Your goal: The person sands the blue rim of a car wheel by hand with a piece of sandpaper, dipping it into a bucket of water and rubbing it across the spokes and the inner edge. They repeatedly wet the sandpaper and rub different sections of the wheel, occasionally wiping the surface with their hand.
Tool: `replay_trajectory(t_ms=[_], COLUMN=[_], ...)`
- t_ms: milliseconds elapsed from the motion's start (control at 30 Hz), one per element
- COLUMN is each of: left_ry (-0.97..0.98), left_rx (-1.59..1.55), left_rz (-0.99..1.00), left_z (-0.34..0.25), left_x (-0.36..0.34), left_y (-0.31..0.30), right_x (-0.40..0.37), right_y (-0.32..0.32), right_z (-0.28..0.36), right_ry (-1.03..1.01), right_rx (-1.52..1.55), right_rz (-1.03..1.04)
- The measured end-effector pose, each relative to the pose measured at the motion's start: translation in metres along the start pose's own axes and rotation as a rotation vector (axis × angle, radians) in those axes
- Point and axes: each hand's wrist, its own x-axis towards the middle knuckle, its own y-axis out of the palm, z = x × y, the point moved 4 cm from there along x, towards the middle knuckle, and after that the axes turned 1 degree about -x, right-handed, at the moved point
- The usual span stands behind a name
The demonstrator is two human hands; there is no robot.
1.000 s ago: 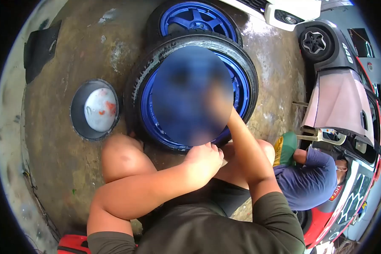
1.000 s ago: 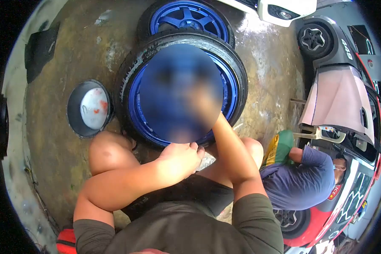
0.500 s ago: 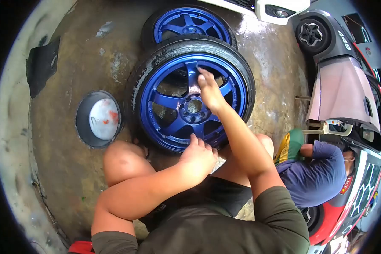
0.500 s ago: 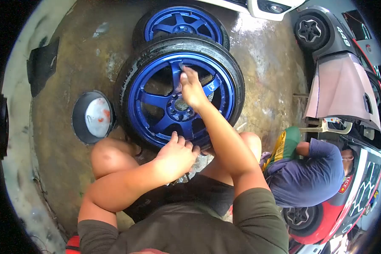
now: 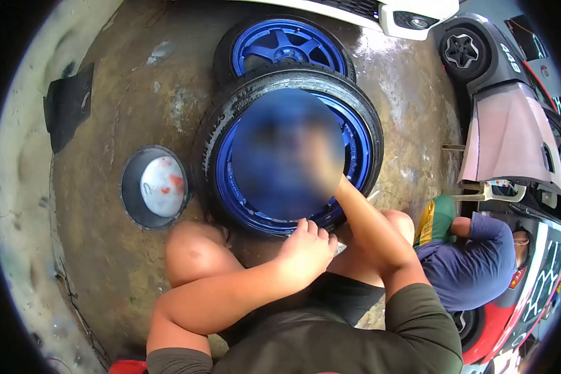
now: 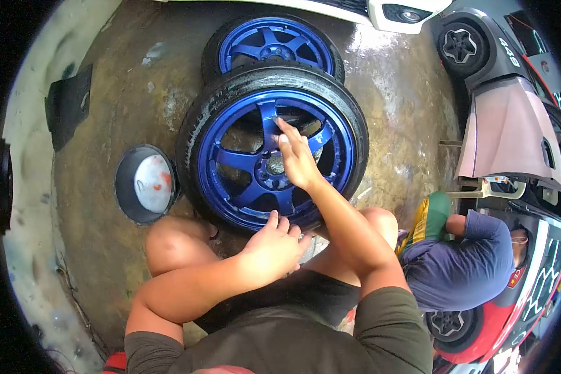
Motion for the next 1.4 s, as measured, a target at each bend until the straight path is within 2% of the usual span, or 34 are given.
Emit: replay_trajectory(t_ms=[133, 200, 267, 300, 400, 467, 567, 600, 667, 767, 800, 900, 933, 1067, 1133, 1200, 1233, 1267, 1333, 1400], left_ry=[-0.022, -0.052, -0.052, -0.050, -0.070, -0.053, -0.036, -0.026, -0.024, -0.042, -0.041, -0.015, -0.011, -0.037, -0.034, -0.005, -0.004, -0.012, -0.034, -0.048], left_rx=[-0.005, 0.036, 0.003, -0.009, 0.025, 0.035, 0.000, -0.010, 0.005, 0.039, 0.025, 0.009, 0.013, 0.033, 0.028, 0.016, 0.024, 0.024, 0.014, 0.015], left_rz=[0.041, 0.025, 0.069, 0.081, 0.090, 0.081, 0.080, 0.079, 0.080, 0.065, 0.059, 0.074, 0.062, 0.113, 0.069, 0.049, 0.078, 0.107, 0.144, 0.095], left_z=[0.007, 0.011, 0.012, 0.014, 0.015, 0.013, 0.008, 0.008, 0.009, 0.010, 0.011, 0.010, 0.011, 0.014, 0.011, 0.008, 0.007, 0.009, 0.011, 0.012], left_x=[-0.005, -0.004, -0.010, -0.011, -0.013, -0.012, -0.014, -0.015, -0.016, -0.008, -0.005, -0.008, -0.008, -0.005, 0.001, -0.002, -0.004, -0.007, -0.005, -0.002], left_y=[0.003, 0.004, 0.002, -0.001, 0.005, -0.001, -0.004, -0.006, -0.005, 0.001, -0.002, 0.002, 0.000, -0.003, -0.002, -0.002, -0.003, -0.002, 0.000, -0.003], right_x=[0.030, 0.026, 0.000, -0.006, 0.018, 0.033, -0.007, -0.019, -0.018, 0.016, 0.015, -0.026, -0.038, 0.003, 0.008, -0.020, -0.033, -0.035, -0.013, 0.011], right_y=[-0.001, 0.003, 0.000, -0.002, -0.005, -0.001, 0.003, 0.004, 0.000, 0.000, -0.001, 0.013, 0.007, -0.004, 0.000, 0.007, 0.005, 0.005, 0.005, 0.000], right_z=[0.012, 0.010, 0.009, 0.008, 0.012, 0.012, 0.003, -0.003, 0.005, 0.017, 0.014, -0.024, -0.020, 0.014, 0.003, -0.012, -0.015, -0.016, -0.015, 0.010], right_ry=[0.116, 0.069, 0.101, 0.050, 0.144, 0.128, 0.132, 0.050, 0.089, 0.145, 0.244, 0.024, 0.125, 0.252, 0.207, 0.173, 0.221, 0.177, 0.212, 0.209], right_rx=[0.089, 0.088, 0.087, 0.040, 0.059, 0.123, 0.085, 0.020, 0.027, 0.095, 0.125, 0.045, 0.007, 0.087, 0.055, 0.040, -0.003, -0.006, 0.047, 0.096], right_rz=[-0.045, -0.079, -0.001, -0.003, -0.002, -0.048, -0.023, -0.017, 0.018, -0.046, 0.007, -0.038, 0.060, 0.015, -0.012, -0.026, 0.048, 0.035, 0.021, -0.033])
